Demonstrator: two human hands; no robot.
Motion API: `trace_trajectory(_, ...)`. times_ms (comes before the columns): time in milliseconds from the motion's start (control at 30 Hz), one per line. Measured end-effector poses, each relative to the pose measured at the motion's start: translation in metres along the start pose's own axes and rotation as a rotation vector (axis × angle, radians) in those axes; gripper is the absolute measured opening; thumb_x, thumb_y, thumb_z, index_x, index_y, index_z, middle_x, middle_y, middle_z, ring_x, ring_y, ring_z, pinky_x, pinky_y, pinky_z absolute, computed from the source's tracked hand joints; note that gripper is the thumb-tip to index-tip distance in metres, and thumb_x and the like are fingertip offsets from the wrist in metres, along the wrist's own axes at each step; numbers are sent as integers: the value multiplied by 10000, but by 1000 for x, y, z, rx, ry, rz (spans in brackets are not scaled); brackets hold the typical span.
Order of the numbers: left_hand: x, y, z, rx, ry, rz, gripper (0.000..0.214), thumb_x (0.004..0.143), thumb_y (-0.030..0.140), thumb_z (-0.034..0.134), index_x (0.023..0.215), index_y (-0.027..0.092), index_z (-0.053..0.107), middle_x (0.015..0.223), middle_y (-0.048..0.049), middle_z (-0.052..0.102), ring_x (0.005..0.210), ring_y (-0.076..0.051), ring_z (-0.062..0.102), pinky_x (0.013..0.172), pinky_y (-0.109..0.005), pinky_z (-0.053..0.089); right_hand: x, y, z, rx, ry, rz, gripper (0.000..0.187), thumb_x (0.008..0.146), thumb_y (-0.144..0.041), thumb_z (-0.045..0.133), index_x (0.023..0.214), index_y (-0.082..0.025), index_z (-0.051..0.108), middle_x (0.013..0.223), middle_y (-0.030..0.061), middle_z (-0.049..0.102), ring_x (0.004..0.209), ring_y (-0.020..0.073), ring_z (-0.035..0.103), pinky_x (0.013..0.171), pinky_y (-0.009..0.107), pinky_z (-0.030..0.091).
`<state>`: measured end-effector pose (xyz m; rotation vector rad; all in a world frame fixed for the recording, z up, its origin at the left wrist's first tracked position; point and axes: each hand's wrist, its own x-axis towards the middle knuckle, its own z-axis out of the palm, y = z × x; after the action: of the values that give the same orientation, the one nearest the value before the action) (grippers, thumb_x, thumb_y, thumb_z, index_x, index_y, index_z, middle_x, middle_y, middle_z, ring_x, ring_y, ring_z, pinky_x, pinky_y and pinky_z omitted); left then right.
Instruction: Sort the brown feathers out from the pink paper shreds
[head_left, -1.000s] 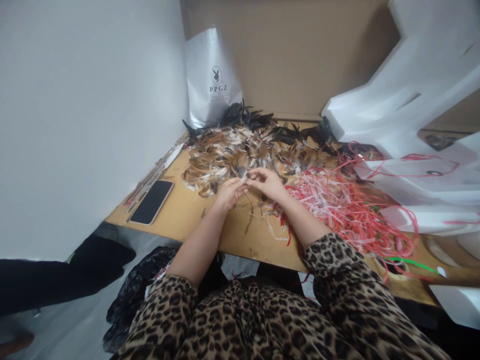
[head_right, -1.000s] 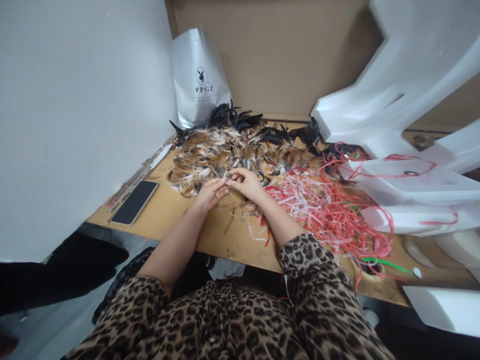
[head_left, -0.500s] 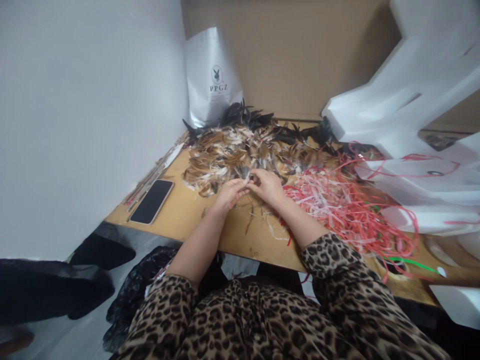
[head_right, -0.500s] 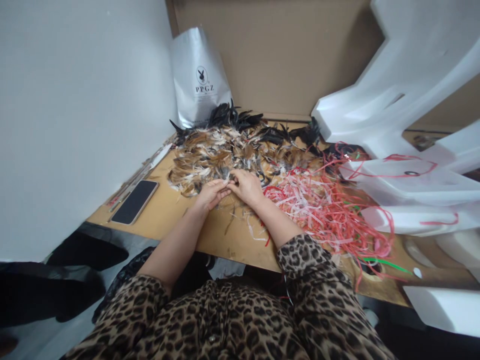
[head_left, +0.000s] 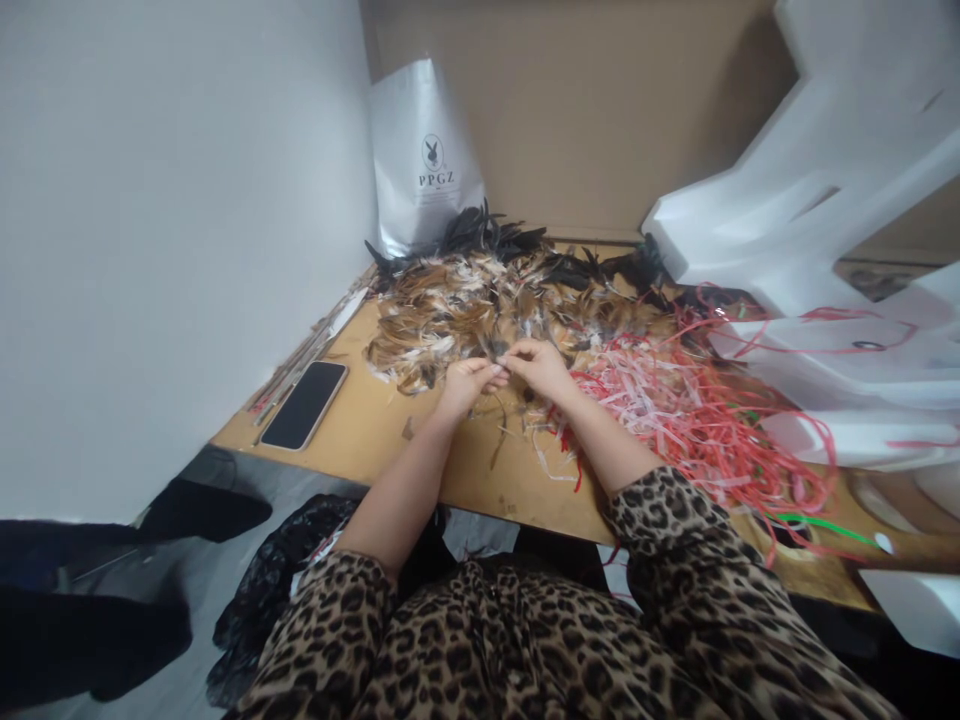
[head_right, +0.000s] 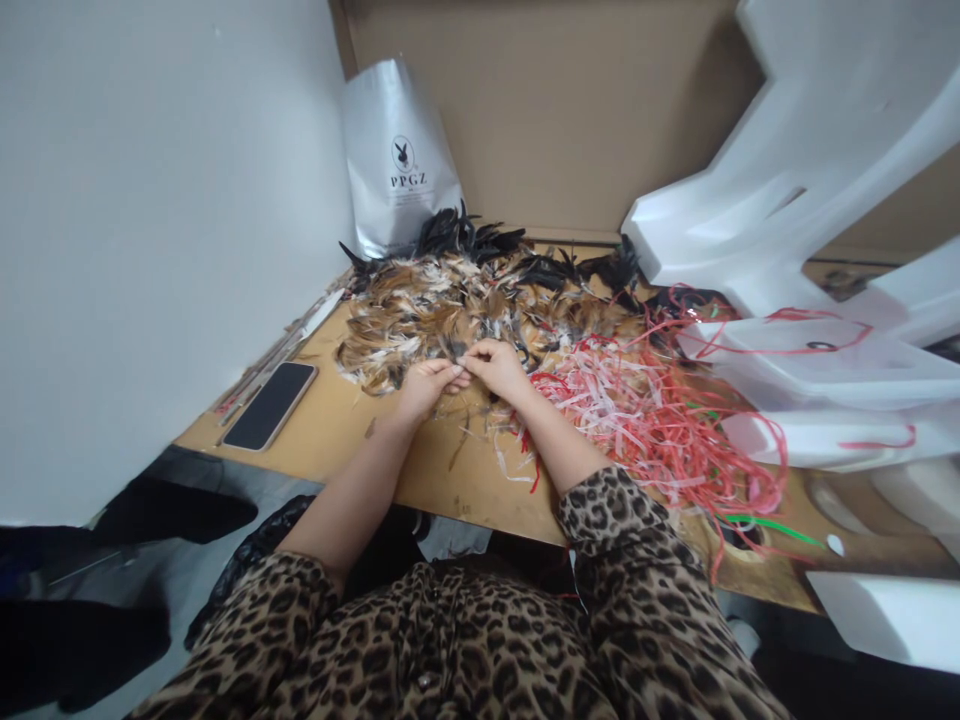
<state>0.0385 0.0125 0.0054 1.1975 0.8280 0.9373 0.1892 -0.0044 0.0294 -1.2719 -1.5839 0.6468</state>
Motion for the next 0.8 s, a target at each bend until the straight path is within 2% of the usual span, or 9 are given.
trace_trajectory(100,-1,1,0,54,-22,22,224,647,331,673,693,112,664,684,-79,675,572,-107,599,569,-226,447,-1,-2,1,49,-18,12,189,671,-334,640,624,-151,648,610,7,605,572,104,507,568,233,386)
trace_trajectory(200,-1,1,-1,58,-15,27,233,652,347,669,676,115,662,654,-73,667,550,-98,583,559,-220,437,0,-3,0,127,-24,92,212,660,-365,640,648,-153,654,611,8,625,563,107,515,569,234,400)
trace_trajectory(300,1,1,-3,0,45,17,243,648,362,672,663,120,651,684,-75,673,563,-92,584,551,-207,427,3,4,-4,153,69,157,235,666,-381,621,718,-157,668,661,15,653,590,116,538,610,244,420)
trace_trajectory(400,4,1,-7,-90,118,20,253,641,370,679,687,123,648,717,-75,676,576,-84,584,537,-189,414,6,17,-13,-20,146,170,220,672,-354,605,722,-150,670,698,29,663,624,130,553,635,251,421)
trace_trajectory(500,5,1,-9,-157,166,31,261,636,372,685,719,127,647,737,-70,678,598,-82,590,546,-183,414,6,27,-19,-288,103,162,191,690,-317,573,710,-155,671,693,34,658,631,143,554,614,251,404)
trace_trajectory(600,5,1,-10,-171,179,26,270,634,375,687,735,128,646,749,-70,679,610,-84,592,555,-184,418,4,30,-19,-499,37,91,164,712,-258,534,726,-172,673,753,39,663,691,151,567,642,250,394)
trace_trajectory(700,5,1,-9,-184,179,25,271,632,372,689,739,128,644,750,-67,679,606,-80,589,555,-181,417,1,28,-15,-600,-4,55,155,725,-260,534,751,-190,670,777,38,655,729,157,566,665,253,390)
trace_trajectory(800,5,1,-9,-197,187,30,261,633,362,688,736,127,642,742,-61,677,598,-75,586,554,-177,412,-2,26,-10,-647,11,45,184,746,-345,544,762,-204,661,759,36,640,726,166,559,646,261,384)
